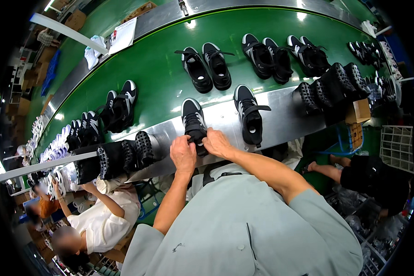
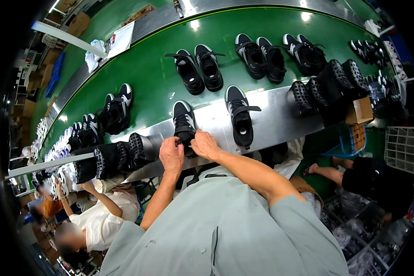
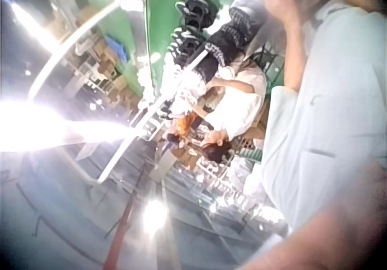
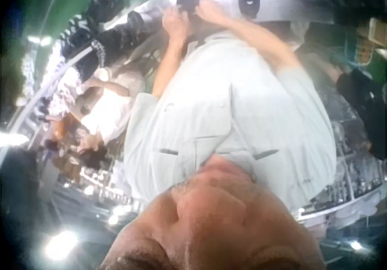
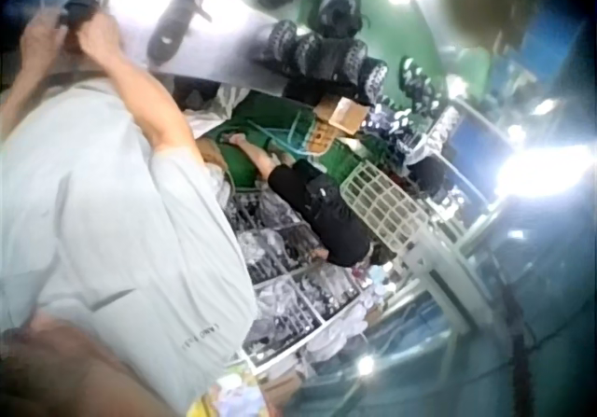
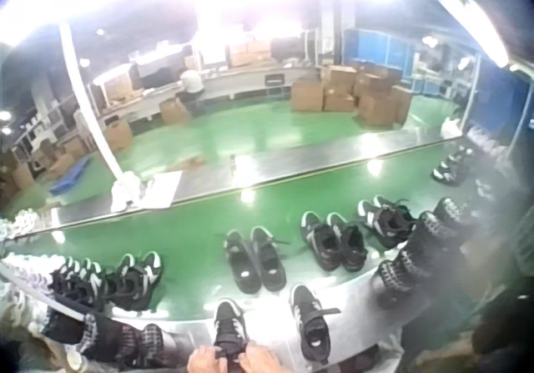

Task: The person picks up and handles black shoes on a production line, turning them over by hand to check the soles and exterior before placing them back on the line or in a bag.

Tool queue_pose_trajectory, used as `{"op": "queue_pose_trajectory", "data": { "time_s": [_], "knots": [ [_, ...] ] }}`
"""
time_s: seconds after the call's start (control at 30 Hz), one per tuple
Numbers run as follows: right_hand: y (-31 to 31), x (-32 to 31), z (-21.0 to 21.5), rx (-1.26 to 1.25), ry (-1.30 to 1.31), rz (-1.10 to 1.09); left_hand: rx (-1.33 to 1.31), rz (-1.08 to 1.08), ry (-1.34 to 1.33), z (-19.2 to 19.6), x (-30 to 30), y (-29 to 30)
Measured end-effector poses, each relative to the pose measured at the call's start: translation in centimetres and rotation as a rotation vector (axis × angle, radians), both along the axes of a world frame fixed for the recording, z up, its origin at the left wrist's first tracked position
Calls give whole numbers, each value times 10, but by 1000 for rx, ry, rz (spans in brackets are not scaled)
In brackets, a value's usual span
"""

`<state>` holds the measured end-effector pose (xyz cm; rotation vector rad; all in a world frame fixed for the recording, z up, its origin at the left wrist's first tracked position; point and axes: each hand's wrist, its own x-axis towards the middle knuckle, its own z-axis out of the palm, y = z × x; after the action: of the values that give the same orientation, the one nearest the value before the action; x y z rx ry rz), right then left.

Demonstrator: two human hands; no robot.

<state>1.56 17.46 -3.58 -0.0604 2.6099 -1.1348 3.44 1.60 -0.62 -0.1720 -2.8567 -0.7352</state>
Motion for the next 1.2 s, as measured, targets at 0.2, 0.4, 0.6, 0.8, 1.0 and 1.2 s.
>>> {"op": "queue_pose_trajectory", "data": {
  "time_s": [0.2, 0.4, 0.6, 0.8, 1.0, 1.2],
  "knots": [
    [63, 6, 78, -423, -491, -16, 62, 18, -1, 53, -3, 40],
    [161, 39, 89, 194, 259, -296, 75, -346, -117, 25, -14, 131],
    [165, 27, 45, 258, 523, -130, 306, -187, -382, -16, -30, 164],
    [165, 28, 36, 334, 648, -16, 185, -164, -219, 2, -17, 169],
    [159, 52, 32, -95, -7, -537, 90, -303, 18, 26, 9, 176],
    [135, 52, 5, -330, -144, -498, 126, -7, -189, 10, -3, 194]
  ]
}}
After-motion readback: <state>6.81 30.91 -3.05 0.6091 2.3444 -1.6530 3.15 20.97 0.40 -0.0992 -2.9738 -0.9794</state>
